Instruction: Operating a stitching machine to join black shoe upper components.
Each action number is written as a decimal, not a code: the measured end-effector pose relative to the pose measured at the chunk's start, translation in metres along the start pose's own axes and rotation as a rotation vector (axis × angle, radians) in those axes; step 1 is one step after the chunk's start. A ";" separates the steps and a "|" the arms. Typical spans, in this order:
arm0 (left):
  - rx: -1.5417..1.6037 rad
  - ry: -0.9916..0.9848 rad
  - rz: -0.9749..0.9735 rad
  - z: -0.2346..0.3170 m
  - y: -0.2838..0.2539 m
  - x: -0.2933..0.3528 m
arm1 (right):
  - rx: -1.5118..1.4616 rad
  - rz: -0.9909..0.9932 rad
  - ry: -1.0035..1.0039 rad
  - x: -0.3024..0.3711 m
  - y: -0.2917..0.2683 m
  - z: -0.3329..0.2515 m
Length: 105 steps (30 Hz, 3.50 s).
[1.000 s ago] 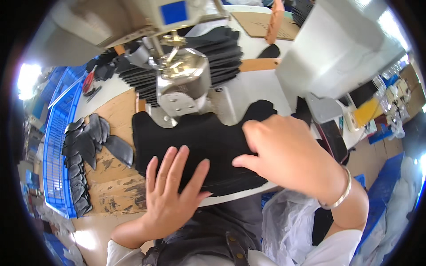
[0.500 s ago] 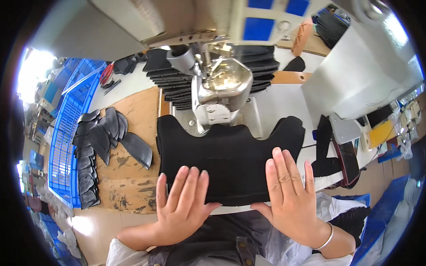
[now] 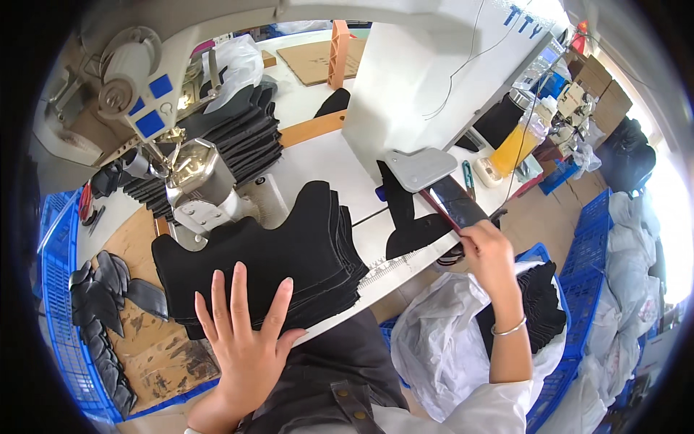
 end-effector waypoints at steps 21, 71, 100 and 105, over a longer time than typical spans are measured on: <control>-0.090 0.024 0.289 -0.002 0.025 0.009 | 0.012 0.150 -0.149 -0.036 0.030 -0.034; -0.029 -0.028 0.368 -0.001 0.035 0.010 | -0.502 -0.390 -0.865 -0.145 0.047 -0.224; 0.002 -0.042 0.408 -0.002 0.036 0.009 | -0.486 -0.527 -0.863 -0.156 0.053 -0.241; -0.055 -0.031 0.405 -0.001 0.037 0.011 | -0.953 -0.606 -0.401 -0.150 0.052 -0.235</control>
Point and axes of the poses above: each hand's wrist, its own x-axis away from the middle knuckle, its own y-axis out of the palm, z = x × y, the point moved 1 cm from there along -x, towards the middle knuckle, and after that the axes turned 15 degrees about -y, right-handed, at the moved point
